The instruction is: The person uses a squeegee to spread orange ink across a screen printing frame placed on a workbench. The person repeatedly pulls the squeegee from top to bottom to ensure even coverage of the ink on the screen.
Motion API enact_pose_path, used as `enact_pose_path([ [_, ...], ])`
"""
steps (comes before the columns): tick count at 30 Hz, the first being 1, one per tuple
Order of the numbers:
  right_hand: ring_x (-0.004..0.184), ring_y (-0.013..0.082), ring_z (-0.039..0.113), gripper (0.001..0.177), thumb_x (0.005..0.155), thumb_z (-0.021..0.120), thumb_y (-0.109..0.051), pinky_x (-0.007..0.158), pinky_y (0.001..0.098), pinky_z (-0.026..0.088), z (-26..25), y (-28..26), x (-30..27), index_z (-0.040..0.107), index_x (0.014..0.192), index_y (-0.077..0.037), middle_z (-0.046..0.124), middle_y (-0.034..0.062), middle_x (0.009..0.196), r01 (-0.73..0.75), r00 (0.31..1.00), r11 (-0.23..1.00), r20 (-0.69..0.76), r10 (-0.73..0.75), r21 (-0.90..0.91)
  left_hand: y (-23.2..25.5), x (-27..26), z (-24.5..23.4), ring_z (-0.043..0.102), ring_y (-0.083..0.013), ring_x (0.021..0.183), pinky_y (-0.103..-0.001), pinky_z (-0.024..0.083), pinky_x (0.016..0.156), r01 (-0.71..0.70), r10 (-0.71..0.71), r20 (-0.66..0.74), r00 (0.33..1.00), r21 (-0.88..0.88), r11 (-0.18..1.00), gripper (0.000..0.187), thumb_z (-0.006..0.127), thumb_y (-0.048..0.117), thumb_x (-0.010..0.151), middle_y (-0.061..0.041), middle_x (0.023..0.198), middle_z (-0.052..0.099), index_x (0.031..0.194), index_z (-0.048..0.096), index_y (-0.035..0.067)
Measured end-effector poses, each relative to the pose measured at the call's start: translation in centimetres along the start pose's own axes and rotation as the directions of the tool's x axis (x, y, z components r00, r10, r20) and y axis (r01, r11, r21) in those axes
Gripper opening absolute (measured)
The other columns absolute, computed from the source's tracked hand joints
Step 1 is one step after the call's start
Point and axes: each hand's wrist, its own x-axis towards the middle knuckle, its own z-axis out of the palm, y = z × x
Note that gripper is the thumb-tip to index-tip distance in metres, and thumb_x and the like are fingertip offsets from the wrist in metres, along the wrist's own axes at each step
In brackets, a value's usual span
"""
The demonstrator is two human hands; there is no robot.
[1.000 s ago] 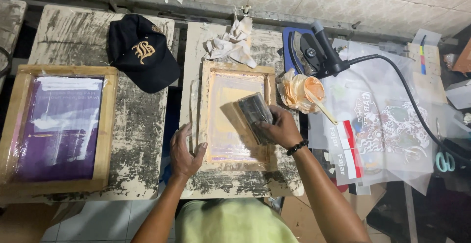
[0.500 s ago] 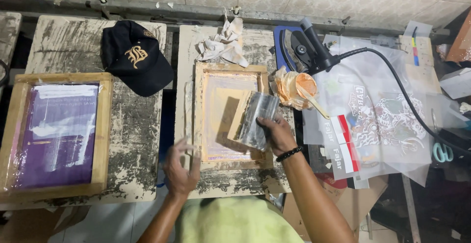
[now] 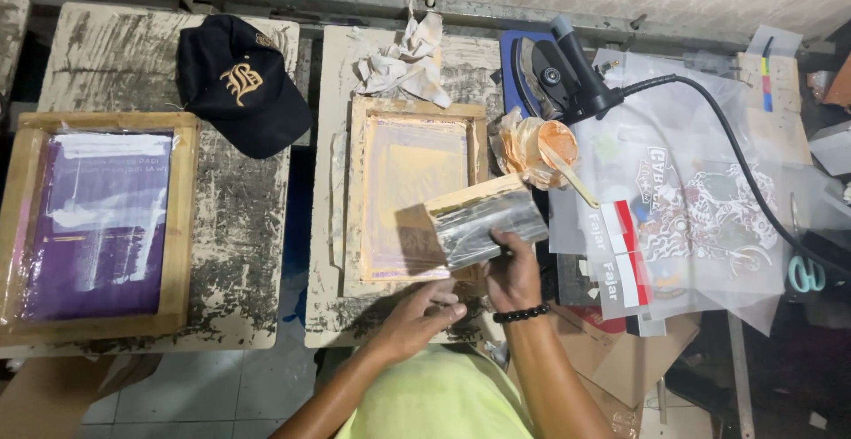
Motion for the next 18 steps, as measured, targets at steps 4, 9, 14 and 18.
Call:
enact_pose_path([
  [4,0.091,0.0225,0.061,0.032,0.082,0.060,0.003,0.081,0.0360,0.055,-1.8,-2.8,0.5,0.054,0.112,-0.007,0.061,0.0078,0.100,0.207,0.967,0.971,-0.127,-0.222,-0.117,-0.5,-0.7,0.7,0.060,-0.0274,0.139,-0.053,0.049,0.115,0.060,-0.066,0.130,0.989,0.050,0.997,0.074,0.060,0.059,0.092,-0.007,0.155,0.058,0.158,0.045,0.029],
  [9,0.082,0.0160,0.056,0.023,0.084,0.060,0.004,0.082,0.0326,0.052,-0.9,-4.9,1.6,0.056,0.099,-0.012,0.056,-0.0001,0.089,0.325,0.925,0.896,-0.096,-0.368,-0.304,-1.1,-1.2,-0.4,0.063,-0.0254,0.137,-0.051,0.051,0.114,0.028,-0.040,0.127,0.991,0.099,0.995,0.071,0.061,0.058,0.092,-0.006,0.154,0.061,0.155,0.048,0.028],
  [14,0.094,0.0255,0.067,0.040,0.091,0.061,-0.011,0.079,0.0387,0.058,2.9,-5.3,3.5,0.058,0.130,-0.013,0.068,0.0119,0.115,0.072,0.997,0.622,0.074,-0.022,-0.780,-4.8,-1.0,-2.3,0.082,-0.0232,0.101,-0.045,0.064,0.103,-0.219,0.183,-0.260,0.948,-0.116,0.969,0.049,0.062,0.038,0.097,-0.009,0.121,0.080,0.139,0.062,0.014],
  [18,0.079,0.0181,0.062,0.048,0.093,0.061,-0.018,0.064,0.0299,0.052,5.7,-3.8,5.4,0.055,0.140,-0.016,0.068,0.0112,0.114,-0.068,0.982,0.382,0.006,0.189,-0.922,-8.3,-1.1,-4.9,0.076,-0.0197,0.092,-0.042,0.062,0.088,-0.223,0.181,-0.626,0.759,0.012,0.975,0.043,0.063,0.044,0.096,-0.005,0.102,0.079,0.132,0.068,0.021],
])
